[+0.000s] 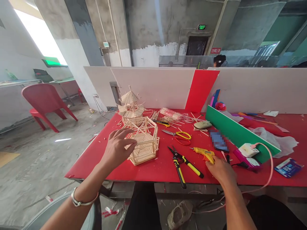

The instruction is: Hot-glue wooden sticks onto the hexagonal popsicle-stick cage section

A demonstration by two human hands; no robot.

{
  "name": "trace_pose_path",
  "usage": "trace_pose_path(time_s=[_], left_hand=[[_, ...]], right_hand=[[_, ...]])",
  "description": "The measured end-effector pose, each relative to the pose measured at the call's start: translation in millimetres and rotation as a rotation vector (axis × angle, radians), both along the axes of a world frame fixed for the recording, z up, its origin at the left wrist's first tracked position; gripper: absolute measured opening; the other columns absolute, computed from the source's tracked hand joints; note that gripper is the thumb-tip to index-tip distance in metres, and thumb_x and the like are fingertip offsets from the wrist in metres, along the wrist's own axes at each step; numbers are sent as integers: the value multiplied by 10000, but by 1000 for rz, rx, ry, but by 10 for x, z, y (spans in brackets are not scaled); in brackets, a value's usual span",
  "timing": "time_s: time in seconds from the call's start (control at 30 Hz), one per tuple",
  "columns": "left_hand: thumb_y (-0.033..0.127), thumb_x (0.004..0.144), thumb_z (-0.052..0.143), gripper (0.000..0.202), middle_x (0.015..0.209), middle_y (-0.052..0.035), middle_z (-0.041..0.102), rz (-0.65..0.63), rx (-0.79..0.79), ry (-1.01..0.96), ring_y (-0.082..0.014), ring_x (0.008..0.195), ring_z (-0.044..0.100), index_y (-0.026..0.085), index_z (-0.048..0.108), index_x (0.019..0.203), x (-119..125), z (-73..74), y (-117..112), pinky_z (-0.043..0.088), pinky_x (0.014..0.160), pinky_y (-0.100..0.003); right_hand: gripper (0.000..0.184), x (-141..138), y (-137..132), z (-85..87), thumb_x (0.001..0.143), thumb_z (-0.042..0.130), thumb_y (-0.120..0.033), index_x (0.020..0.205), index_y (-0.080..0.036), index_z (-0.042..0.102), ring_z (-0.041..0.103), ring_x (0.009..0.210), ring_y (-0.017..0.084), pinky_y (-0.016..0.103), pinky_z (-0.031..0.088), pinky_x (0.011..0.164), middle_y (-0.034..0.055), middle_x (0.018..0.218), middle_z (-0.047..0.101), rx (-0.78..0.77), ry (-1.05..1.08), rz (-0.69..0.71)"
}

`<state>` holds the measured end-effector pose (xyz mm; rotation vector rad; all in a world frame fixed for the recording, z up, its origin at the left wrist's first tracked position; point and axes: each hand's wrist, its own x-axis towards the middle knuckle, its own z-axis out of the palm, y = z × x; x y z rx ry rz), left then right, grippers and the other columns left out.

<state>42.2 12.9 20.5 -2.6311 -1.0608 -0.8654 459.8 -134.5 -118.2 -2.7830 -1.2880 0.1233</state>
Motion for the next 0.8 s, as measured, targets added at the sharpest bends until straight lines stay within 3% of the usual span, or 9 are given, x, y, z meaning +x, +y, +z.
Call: trace_pose_path(time_s=[0.27,0.37,0.43,0.5,0.6,0.67,0.73,0.8], left_hand=[[329,922,611,219,1247,-56,708,-29,31,74,-296,1197,613,275,776,788,4,89,73,409,1019,-514],[322,918,616,165,1247,-78,695,-1,62,9,-300,1152,628,262,763,876,2,67,-69,432,988,-505],[313,917,616,143,1117,-85,719,55,98,-81,-271,1017,657,260,748,939,44,-116,-320,473,905,-457],[255,925,595,134,867,-65,713,7,135,-129,-216,804,641,256,727,905,124,-456,-633,494,752,-375],[228,958,547,182,1037,-84,739,-208,71,-9,-240,934,653,251,706,1043,251,-1059,-984,495,791,-381],[157,978,475,267,1076,-95,736,-221,-14,14,-232,950,645,219,680,1140,290,-1341,-1048,489,796,-376],[134,983,447,295,1081,-107,732,-250,-51,25,-228,948,633,192,667,1170,287,-1470,-1008,484,783,-369],[134,982,446,293,1075,-118,728,-279,-79,32,-230,951,622,179,665,1171,262,-1484,-940,484,778,-369]], right_hand=[[455,80,37,-125,914,442,-415,1202,-155,679,686,1033,309,387,519,832,175,1058,724,0,20,-17],[425,116,30,-124,926,438,-406,1195,-182,679,691,1027,301,383,524,817,151,1076,731,-2,38,-13],[428,119,27,-108,926,445,-417,1197,-185,679,687,1037,302,381,525,820,151,1097,727,-7,43,-16],[442,110,27,-90,927,438,-431,1195,-178,681,684,1041,305,379,523,826,162,1093,723,-16,45,-25],[488,84,26,-80,931,405,-454,1210,-159,677,679,1041,323,396,519,830,190,1070,712,-26,48,-47],[531,65,15,-87,935,376,-472,1241,-147,663,672,1051,337,414,518,833,209,1078,699,-25,52,-63],[561,49,-5,-98,936,358,-487,1282,-148,641,661,1078,345,427,516,848,218,1119,683,-13,62,-77],[571,47,-22,-110,931,361,-490,1309,-154,624,649,1108,351,439,513,866,223,1165,669,8,80,-91]])
